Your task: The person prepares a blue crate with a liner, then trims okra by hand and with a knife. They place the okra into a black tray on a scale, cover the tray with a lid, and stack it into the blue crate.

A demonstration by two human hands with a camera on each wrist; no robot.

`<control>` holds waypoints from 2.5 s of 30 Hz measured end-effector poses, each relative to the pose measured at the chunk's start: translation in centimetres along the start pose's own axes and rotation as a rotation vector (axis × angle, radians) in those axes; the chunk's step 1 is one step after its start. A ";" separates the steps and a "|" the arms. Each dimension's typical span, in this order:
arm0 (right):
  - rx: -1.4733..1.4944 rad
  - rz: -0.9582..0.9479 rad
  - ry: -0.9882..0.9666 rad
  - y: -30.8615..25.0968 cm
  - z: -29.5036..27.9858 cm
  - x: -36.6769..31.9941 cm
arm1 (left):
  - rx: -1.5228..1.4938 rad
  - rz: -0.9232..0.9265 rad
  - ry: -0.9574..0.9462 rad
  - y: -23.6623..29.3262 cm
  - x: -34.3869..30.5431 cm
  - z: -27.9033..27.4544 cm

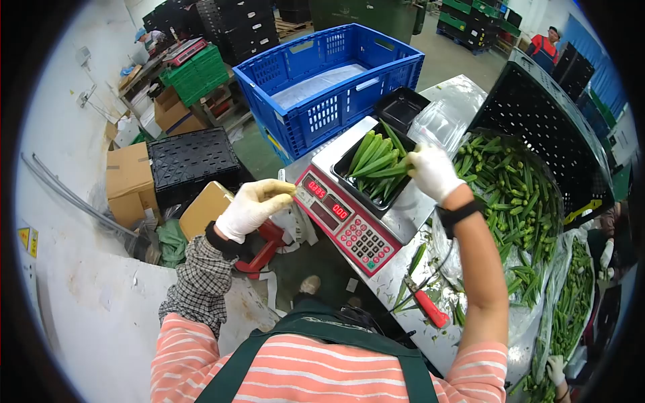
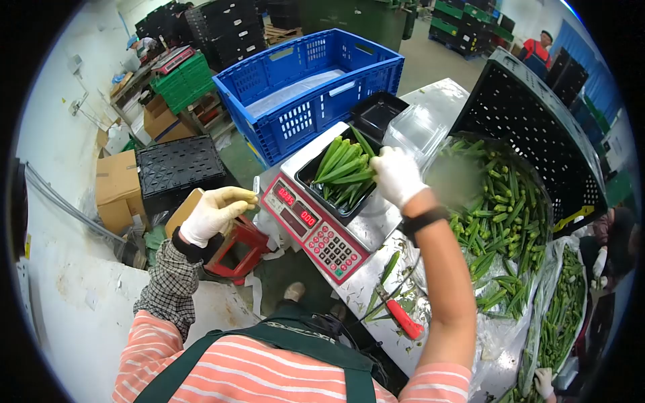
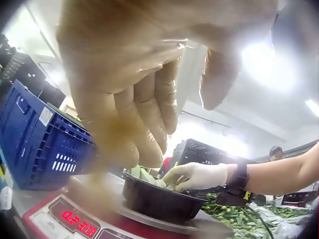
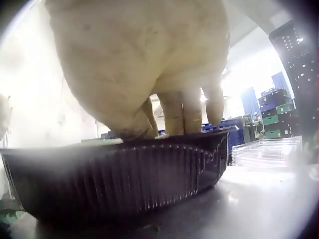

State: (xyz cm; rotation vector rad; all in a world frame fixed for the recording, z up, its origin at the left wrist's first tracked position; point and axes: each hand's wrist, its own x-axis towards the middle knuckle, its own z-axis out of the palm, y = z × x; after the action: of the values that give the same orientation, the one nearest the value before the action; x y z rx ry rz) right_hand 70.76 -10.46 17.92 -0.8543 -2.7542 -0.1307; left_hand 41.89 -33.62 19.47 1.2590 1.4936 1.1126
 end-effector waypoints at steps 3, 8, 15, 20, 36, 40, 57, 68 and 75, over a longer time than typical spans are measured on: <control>-0.019 0.075 0.002 0.5 -5.5 -4.1 | -0.007 -0.002 0.005 -1.6 1.3 -2.4; 0.459 0.723 0.094 -2.5 -8.3 -20.1 | 0.118 0.159 -0.057 -2.1 7.9 -5.0; 0.435 1.715 -0.087 -17.2 -7.7 -44.7 | 0.410 0.391 -0.349 3.9 20.4 -2.1; -0.010 1.964 -0.102 -25.3 -3.6 -52.3 | 0.856 0.624 -0.419 4.6 27.1 2.5; 0.297 2.024 0.335 -30.4 -1.4 -42.6 | 1.316 1.193 -0.415 5.4 27.2 6.9; 0.289 1.896 0.262 -27.3 -0.8 -38.6 | 1.330 1.321 -0.558 5.1 19.9 7.8; 0.234 0.624 0.329 -9.2 -1.4 -4.7 | 0.922 1.007 -0.488 2.7 19.0 5.9; 0.097 0.748 0.172 -7.6 1.6 0.6 | 0.816 1.013 -0.476 0.7 18.3 6.5; 0.172 0.562 -0.004 -8.8 0.6 -0.2 | 0.952 1.059 -0.476 -1.3 19.2 6.0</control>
State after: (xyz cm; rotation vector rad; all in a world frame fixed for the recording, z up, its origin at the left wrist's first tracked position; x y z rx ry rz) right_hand 65.81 -17.78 17.21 -1.5236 -2.3716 0.2087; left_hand 45.18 -14.10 15.59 2.9335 0.9195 0.5169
